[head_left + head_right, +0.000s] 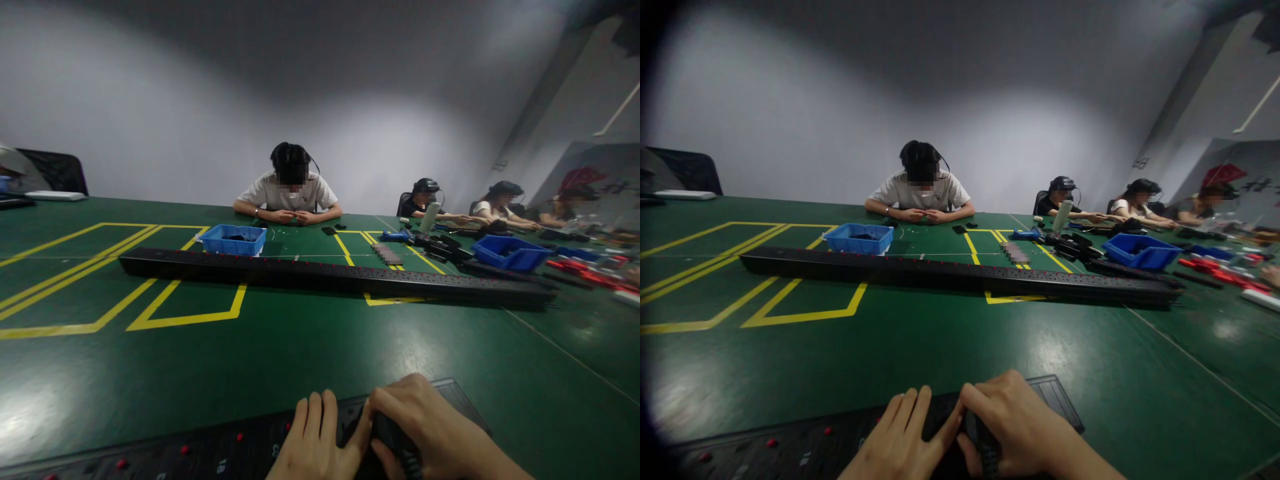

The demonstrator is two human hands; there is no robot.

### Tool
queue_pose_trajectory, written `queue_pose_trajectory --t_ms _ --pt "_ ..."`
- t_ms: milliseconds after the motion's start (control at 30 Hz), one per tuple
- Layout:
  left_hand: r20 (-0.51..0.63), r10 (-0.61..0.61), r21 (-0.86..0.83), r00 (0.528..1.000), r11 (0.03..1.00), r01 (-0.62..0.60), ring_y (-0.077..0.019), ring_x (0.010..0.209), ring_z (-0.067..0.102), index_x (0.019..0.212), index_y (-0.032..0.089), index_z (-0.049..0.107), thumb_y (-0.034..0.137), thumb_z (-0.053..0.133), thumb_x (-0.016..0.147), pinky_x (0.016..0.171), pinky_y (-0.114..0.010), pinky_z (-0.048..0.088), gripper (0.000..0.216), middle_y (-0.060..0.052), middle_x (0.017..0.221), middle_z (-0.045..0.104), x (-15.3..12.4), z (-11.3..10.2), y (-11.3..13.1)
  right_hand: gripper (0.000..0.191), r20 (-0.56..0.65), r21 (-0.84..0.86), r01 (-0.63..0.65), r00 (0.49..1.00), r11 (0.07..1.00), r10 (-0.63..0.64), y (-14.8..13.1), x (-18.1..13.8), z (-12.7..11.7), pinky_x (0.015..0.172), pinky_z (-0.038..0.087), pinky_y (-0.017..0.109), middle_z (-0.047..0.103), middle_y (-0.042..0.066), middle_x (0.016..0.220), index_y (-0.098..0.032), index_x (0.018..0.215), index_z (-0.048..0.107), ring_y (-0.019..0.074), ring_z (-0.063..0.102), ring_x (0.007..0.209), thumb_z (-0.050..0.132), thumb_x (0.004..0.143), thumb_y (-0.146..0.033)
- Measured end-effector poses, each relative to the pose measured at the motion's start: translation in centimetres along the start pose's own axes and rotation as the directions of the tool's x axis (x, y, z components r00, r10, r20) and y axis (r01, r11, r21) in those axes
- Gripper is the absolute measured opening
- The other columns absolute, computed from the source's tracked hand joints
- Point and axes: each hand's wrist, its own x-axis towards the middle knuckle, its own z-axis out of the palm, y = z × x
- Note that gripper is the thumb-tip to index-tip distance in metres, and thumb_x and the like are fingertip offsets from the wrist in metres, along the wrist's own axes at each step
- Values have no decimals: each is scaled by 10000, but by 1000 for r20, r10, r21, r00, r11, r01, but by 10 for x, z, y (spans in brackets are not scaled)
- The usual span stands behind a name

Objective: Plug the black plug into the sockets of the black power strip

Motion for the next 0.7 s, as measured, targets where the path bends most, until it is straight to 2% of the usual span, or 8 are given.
queue_pose_trajectory --t_ms 233,367,600,700 --pt "3 8 -5 1000 1000 -8 -244 912 620 1437 193 48 288 458 893 799 -364 464 687 -133 1009 647 0 -1 0 194 -29 -23 -2 1000 1000 2 -2 -2 1 518 327 237 574 -13 682 -204 863 464 132 470 548 462 669 -220" --pt "4 16 13 1000 1000 -16 -241 918 615 1434 190 98 275 446 898 803 -375 458 645 -134 1012 641 0 -2 0 200 -56 -57 -7 998 998 4 -3 -2 3 508 316 242 564 -12 665 -200 863 450 129 455 531 457 664 -215" --pt "78 25 -42 997 999 -22 -259 960 596 1435 195 99 302 438 899 817 -394 449 643 -152 1050 622 -1 -4 -1 175 -71 -87 12 997 996 -18 -2 -4 6 516 316 244 563 1 666 -197 870 427 126 464 530 439 696 -213" --pt "152 38 -100 988 995 -23 -274 988 582 1437 185 52 316 468 882 830 -412 445 705 -178 1092 604 0 -8 -1 156 -73 -107 14 997 994 -22 -2 -4 6 519 313 249 557 -1 662 -196 865 427 125 463 532 441 710 -214"
